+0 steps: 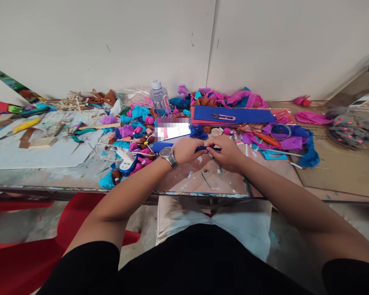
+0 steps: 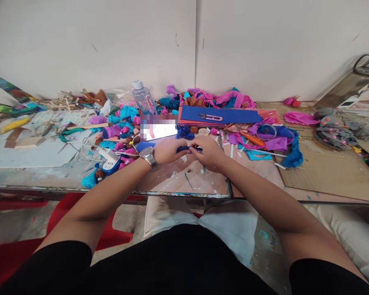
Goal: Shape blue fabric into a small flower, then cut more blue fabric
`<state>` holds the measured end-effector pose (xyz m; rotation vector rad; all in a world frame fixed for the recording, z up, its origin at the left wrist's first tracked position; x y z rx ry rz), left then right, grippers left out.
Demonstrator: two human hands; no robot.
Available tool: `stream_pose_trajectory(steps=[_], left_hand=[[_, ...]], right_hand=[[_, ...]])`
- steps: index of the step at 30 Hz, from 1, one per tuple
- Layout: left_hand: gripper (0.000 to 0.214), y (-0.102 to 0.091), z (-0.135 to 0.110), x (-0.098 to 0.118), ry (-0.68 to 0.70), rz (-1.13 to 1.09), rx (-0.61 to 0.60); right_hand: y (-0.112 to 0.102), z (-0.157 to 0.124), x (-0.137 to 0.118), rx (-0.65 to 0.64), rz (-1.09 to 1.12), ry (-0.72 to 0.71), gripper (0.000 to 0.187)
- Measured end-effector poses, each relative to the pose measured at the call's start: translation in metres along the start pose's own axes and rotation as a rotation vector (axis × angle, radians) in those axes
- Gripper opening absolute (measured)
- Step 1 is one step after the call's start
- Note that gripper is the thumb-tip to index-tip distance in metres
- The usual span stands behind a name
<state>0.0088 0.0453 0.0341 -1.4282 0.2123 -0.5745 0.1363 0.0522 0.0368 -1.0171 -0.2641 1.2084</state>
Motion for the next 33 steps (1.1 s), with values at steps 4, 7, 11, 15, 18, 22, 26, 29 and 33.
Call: stream_pose_trajectory(steps=[4, 7, 11, 15, 18, 22, 26, 29, 33], left_hand=[[0.031, 0.0007, -0.0003, 0.0069, 0.074, -0.041, -0.001], [0.03, 0.002, 0.0001, 0.0095, 0.142, -0.068, -0.013], [0.03, 0.0015, 0.001, 0.0051, 0.143, -0.009, 0.002], [0.031, 0.0009, 0.0008, 0.0013, 0.121, 0.025, 0.033], [0.028, -0.0003, 0.0003, 0.0019, 0.134, -0.025, 0.068], [0.028, -0.0008, 0.001, 0.0029, 0.153, -0.11, 0.081], [0.032, -0.0001, 0.0022, 0.0007, 0.128, -0.259, 0.039], [0.035, -0.0009, 0.002, 0.0011, 0.127, -0.334, 0.016], [0.035, -0.0024, 0.0013, 0.0029, 0.133, -0.351, 0.008]], right_hand=[[0.0002, -0.0011, -0.0006, -0.004, 0.022, 0.012, 0.011], [0.001, -0.0018, -0.0017, -0.008, 0.035, 0.019, 0.012], [0.0028, -0.0012, -0.0019, -0.015, 0.032, 0.041, 0.014], [0.0031, -0.0009, 0.0005, 0.0, 0.025, 0.057, 0.015], [0.0032, -0.0009, 0.002, 0.001, 0.017, 0.05, 0.015], [0.0011, 0.0001, 0.0041, 0.012, 0.011, 0.053, 0.016], [0.0008, 0.0008, 0.0041, 0.01, 0.008, 0.046, 0.018], [0.0019, 0.0001, 0.0041, 0.01, 0.008, 0.037, 0.018], [0.004, -0.001, 0.0048, 0.006, 0.021, 0.033, 0.018]])
Point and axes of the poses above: each hand's wrist, its own z-axis towards the middle knuckle, its own y-axis out of the palm, x = y × z, the point moved 9 cm from there along z, towards the middle knuckle, and after that the axes turned 4 degrees about -y, right-handed, at the moved point
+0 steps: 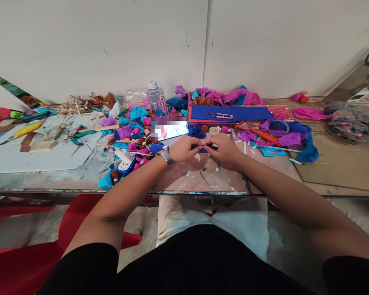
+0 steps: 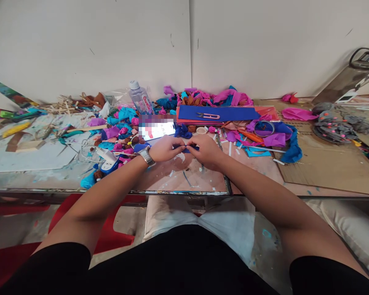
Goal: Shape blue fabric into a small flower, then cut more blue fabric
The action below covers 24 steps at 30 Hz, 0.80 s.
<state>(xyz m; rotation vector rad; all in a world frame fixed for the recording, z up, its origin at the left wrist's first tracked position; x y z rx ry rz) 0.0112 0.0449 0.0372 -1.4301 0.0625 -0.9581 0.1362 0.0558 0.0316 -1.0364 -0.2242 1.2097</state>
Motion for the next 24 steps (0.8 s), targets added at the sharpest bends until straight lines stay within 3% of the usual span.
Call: stream_pose_trajectory(steps=[13, 24], left_hand=[[0.03, 0.003, 0.0, -0.006, -0.015, 0.078, 0.025], [0.03, 0.004, 0.002, -0.01, -0.07, -0.098, 0.013]], right_hand=[[0.0, 0.001, 0.0, -0.013, 0.017, 0.023, 0.017], [-0.001, 0.0, 0.0, 0.035, 0.009, 0.015, 0.021]])
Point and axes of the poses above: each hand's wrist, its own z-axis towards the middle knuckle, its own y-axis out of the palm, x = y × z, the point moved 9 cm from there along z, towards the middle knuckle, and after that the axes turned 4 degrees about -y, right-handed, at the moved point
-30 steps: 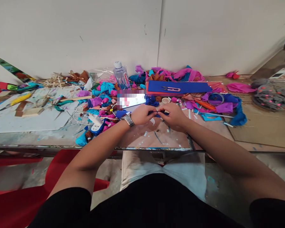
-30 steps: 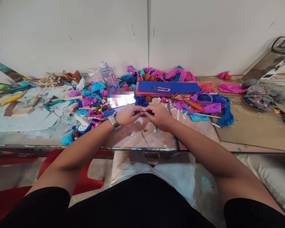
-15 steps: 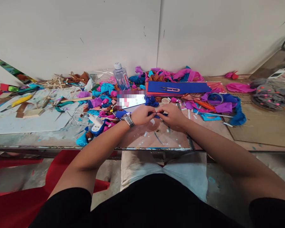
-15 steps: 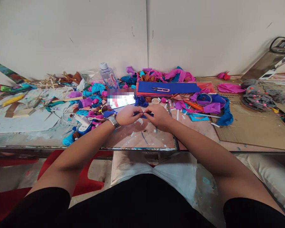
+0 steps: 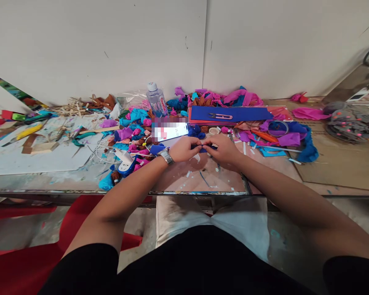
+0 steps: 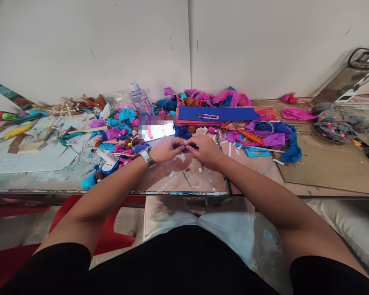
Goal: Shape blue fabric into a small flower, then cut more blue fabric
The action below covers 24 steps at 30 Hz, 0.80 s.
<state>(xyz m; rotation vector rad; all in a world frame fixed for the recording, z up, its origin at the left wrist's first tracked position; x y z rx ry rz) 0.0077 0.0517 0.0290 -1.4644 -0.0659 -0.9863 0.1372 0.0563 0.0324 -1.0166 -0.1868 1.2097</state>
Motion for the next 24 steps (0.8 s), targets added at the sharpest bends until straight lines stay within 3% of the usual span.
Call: stream_pose_trajectory(steps=[6, 12, 24], left_hand=[[0.031, 0.004, 0.002, -0.009, -0.083, -0.213, -0.042], [0.03, 0.002, 0.002, -0.012, -0.15, -0.284, -0.037], [0.042, 0.003, 0.003, -0.012, -0.147, -0.395, -0.054]], right_hand=[[-0.005, 0.0, -0.002, 0.045, -0.019, -0.06, 0.022], [-0.006, -0.001, -0.004, 0.042, -0.019, -0.051, 0.025], [-0.008, 0.001, -0.007, 0.044, -0.038, -0.09, 0.025]])
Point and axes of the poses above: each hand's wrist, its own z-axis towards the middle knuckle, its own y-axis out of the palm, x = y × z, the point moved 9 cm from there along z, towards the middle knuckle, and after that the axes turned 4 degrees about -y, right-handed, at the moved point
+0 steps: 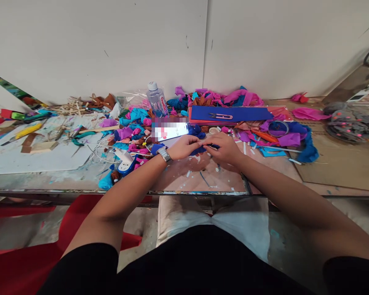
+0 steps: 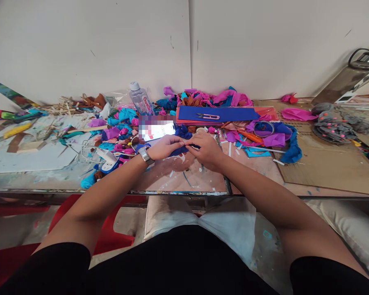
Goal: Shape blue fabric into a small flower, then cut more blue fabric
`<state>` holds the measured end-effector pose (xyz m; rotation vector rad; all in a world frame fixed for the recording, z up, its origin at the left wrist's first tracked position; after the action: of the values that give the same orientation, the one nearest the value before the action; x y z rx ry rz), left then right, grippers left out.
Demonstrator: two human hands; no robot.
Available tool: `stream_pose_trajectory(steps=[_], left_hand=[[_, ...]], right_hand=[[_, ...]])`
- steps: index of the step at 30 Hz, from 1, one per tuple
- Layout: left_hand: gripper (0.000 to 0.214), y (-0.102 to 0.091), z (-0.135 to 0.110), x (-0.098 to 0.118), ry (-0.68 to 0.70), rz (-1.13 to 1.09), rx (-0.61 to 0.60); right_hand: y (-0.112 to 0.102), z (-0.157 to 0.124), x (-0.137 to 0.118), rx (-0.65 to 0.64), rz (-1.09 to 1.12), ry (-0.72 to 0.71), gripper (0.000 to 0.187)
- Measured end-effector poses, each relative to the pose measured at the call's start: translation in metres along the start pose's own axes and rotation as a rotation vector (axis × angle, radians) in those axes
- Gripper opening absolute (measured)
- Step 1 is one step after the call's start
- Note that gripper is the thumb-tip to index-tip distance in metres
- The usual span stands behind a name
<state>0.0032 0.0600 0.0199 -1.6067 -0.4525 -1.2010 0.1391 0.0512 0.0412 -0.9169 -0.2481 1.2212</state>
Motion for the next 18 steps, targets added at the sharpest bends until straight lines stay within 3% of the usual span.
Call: stream_pose_trajectory(steps=[11, 18], left_hand=[[0.038, -0.0038, 0.0001, -0.002, -0.026, -0.001, 0.026], [0.048, -0.0026, -0.0007, -0.0021, -0.041, -0.022, 0.014]], right_hand=[[-0.0016, -0.0006, 0.0003, -0.004, 0.01, 0.01, 0.024], [-0.0022, 0.0004, -0.0016, -0.001, -0.011, 0.009, 0.021]])
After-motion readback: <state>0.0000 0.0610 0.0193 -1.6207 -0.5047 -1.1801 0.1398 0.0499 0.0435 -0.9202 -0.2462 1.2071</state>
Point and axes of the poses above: each hand's wrist, its own z-axis towards the middle knuckle, its own y-axis out of the palm, x = y × z, the point moved 9 cm from there along z, towards the middle knuckle, and after that the axes turned 4 degrees about -y, right-handed, at the moved point
